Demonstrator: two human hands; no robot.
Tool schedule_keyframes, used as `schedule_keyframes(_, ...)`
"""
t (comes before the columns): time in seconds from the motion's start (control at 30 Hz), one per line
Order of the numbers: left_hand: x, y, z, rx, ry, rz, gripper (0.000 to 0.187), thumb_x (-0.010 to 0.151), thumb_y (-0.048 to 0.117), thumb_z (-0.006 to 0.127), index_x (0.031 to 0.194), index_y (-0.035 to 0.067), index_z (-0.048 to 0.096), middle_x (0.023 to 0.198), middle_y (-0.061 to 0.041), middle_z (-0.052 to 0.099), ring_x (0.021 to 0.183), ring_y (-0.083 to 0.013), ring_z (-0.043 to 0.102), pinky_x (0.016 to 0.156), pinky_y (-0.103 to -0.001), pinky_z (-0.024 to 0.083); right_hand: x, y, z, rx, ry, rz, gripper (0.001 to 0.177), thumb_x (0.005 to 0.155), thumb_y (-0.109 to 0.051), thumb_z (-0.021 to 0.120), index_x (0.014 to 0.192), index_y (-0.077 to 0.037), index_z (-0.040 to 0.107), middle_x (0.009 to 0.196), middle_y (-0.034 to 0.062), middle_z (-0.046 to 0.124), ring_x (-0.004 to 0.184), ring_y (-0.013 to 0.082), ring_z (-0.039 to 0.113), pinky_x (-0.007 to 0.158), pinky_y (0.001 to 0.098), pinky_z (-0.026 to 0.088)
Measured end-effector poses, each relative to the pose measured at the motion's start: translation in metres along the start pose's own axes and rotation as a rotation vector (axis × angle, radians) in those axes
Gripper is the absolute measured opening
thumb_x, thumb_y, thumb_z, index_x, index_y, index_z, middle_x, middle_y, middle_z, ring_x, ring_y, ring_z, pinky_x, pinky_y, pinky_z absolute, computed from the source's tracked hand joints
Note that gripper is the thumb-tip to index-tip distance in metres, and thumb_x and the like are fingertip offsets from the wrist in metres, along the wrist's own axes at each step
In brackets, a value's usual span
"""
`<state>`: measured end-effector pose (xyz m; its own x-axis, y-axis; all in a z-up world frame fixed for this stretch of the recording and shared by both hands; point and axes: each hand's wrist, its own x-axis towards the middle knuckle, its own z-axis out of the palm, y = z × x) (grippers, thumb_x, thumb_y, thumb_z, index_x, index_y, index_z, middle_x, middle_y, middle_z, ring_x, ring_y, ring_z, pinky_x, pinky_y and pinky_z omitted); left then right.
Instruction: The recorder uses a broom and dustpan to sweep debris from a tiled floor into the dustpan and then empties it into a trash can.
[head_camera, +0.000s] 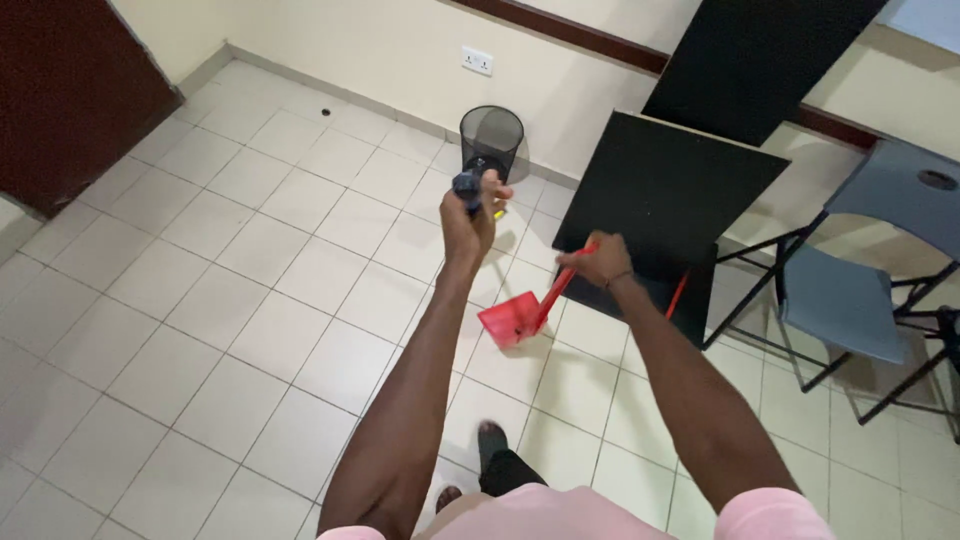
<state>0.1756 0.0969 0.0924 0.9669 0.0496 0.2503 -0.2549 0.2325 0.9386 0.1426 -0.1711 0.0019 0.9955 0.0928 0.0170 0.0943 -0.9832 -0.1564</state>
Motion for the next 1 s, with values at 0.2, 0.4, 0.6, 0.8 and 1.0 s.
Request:
schedule_keyframes(0.2, 0.061, -0.096, -0.041, -0.100, 0.084, 0.082, 0.037, 0.101, 0.032, 0.066, 0.095, -0.005, 0.069, 0.083, -0.010, 0.075, 0.078, -0.0136, 0.072, 0.075, -0.031, 0.063, 0.080, -0.013, -0.100, 0.527, 0.130, 0.255, 0.051, 0.067, -0.044, 0.090, 0.070, 0.000, 0.063, 0.064, 0.0128, 0.069, 0.059, 0.0208, 0.073, 0.052, 0.0328, 0.058)
schedule_keyframes(0.4, 0.109, -0.185, -0.082, 0.759, 0.033, -0.029, 0.052, 0.100, 0.043, 0.072, 0.073, -0.002, 0.066, 0.064, -0.019, 0.064, 0.055, -0.0263, 0.059, 0.057, -0.041, 0.047, 0.206, 0.005, -0.165, 0.320, 0.226, 0.005, 0.053, 0.067, -0.039, 0.098, 0.068, 0.001, 0.064, 0.056, 0.0093, 0.059, 0.050, 0.0186, 0.055, 0.047, 0.0387, 0.048)
schedule_keyframes(0.6, 0.150, -0.168, -0.057, 0.534, -0.005, -0.313, 0.044, 0.093, 0.043, 0.066, 0.081, 0.002, 0.072, 0.072, -0.018, 0.071, 0.064, -0.0286, 0.067, 0.063, -0.043, 0.053, 0.308, 0.004, -0.192, 0.130, 0.225, -0.108, 0.062, 0.063, -0.048, 0.099, 0.084, 0.000, 0.066, 0.103, 0.0205, 0.054, 0.079, 0.0284, 0.061, 0.067, 0.0425, 0.056)
schedule_keyframes(0.8, 0.194, -0.141, -0.065, 0.592, 0.012, -0.261, 0.048, 0.096, 0.047, 0.063, 0.084, 0.002, 0.076, 0.079, -0.015, 0.076, 0.076, -0.0261, 0.072, 0.074, -0.041, 0.054, 0.364, -0.003, -0.189, -0.032, 0.042, -0.208, 0.067, 0.057, -0.043, 0.095, 0.108, -0.008, 0.071, 0.122, 0.0225, 0.046, 0.098, 0.0396, 0.066, 0.085, 0.0470, 0.058)
schedule_keyframes(1.0, 0.198, -0.148, -0.103, 0.554, 0.046, -0.287, 0.053, 0.101, 0.047, 0.060, 0.082, -0.002, 0.070, 0.086, -0.014, 0.080, 0.080, -0.0242, 0.073, 0.079, -0.039, 0.054, 0.379, -0.017, -0.157, -0.240, -0.115, -0.190, 0.064, 0.063, -0.039, 0.092, 0.116, -0.009, 0.072, 0.124, 0.0223, 0.048, 0.104, 0.0400, 0.066, 0.088, 0.0489, 0.059)
